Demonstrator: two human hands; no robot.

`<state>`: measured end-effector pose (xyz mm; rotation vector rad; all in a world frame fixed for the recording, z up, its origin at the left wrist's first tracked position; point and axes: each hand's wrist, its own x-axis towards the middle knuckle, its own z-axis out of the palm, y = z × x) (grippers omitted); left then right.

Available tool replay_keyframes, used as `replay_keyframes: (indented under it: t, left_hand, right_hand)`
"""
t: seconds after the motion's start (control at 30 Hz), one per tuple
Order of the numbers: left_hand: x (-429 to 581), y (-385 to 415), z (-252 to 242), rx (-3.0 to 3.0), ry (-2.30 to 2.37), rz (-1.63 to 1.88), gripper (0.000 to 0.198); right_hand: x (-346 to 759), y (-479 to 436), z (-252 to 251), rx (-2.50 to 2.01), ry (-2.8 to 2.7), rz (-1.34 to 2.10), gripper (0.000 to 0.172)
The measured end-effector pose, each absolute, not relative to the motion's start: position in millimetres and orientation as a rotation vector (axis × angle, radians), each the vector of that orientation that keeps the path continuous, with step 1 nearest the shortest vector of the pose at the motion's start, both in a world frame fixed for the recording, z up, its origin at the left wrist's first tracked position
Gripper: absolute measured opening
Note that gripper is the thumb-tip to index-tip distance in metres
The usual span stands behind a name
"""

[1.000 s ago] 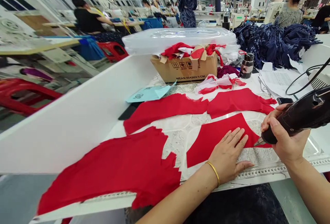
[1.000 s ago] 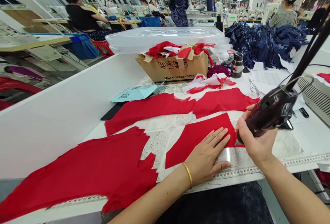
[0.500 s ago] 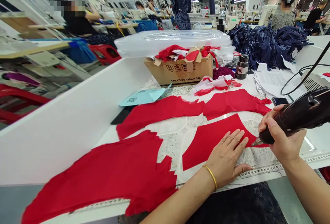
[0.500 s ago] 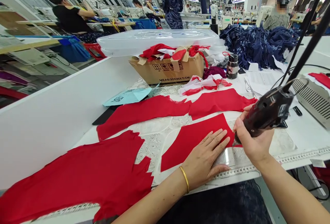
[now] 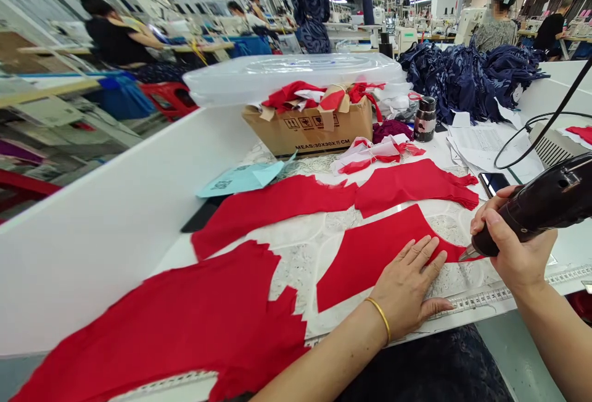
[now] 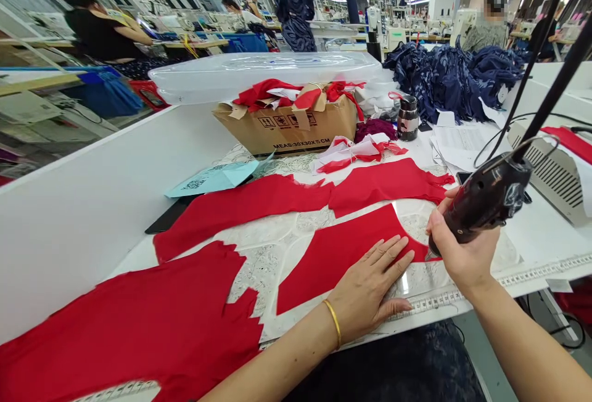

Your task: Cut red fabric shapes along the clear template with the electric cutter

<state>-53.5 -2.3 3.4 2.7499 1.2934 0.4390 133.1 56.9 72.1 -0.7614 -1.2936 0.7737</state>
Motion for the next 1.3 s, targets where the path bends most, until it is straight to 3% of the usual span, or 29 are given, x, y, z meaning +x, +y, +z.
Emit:
replay_keyframes:
  t: [0.37,0.57,0.67,0.83,0.93,1.0,1.1,1.3]
  left_hand:
    - [-58,-4,10,2.790,1.273,0.503,0.075]
    - [-89,-18,16,2.817,1.499,0.684,0.043]
    - [-112,-28,14,2.801,1.735,0.738,0.038]
    - [-150,-43,10,2.692,2.041,0.763,0.038]
    - [-164,-49,10,2.577,2.166,0.661,0.048]
    - [-169,-50,10,2.454,2.187,0.599,0.052]
    - [-169,-49,13,2.271,2.095,0.601,0.043]
    - [-168,-47,34,1.882,1.930,0.900,0.033]
  right_hand:
    - [134,57,73,-0.755,-1.288,0.743,0.022]
    - [151,58,78,-0.801,-1.238,0.675,0.029]
    - [155,59,76,-0.816,-1.234,0.671,0.030]
    - [154,60,70,-0.825,-1.275,0.625,0.023]
    - [153,62,70,-0.864,-1.276,0.593,0.021]
    - [153,63,71,-0.861,-1.268,0.606,0.023]
    - [155,64,73,-0.829,-1.257,0.632,0.029]
    - [159,65,81,-1.013,-1.314,0.514,0.041]
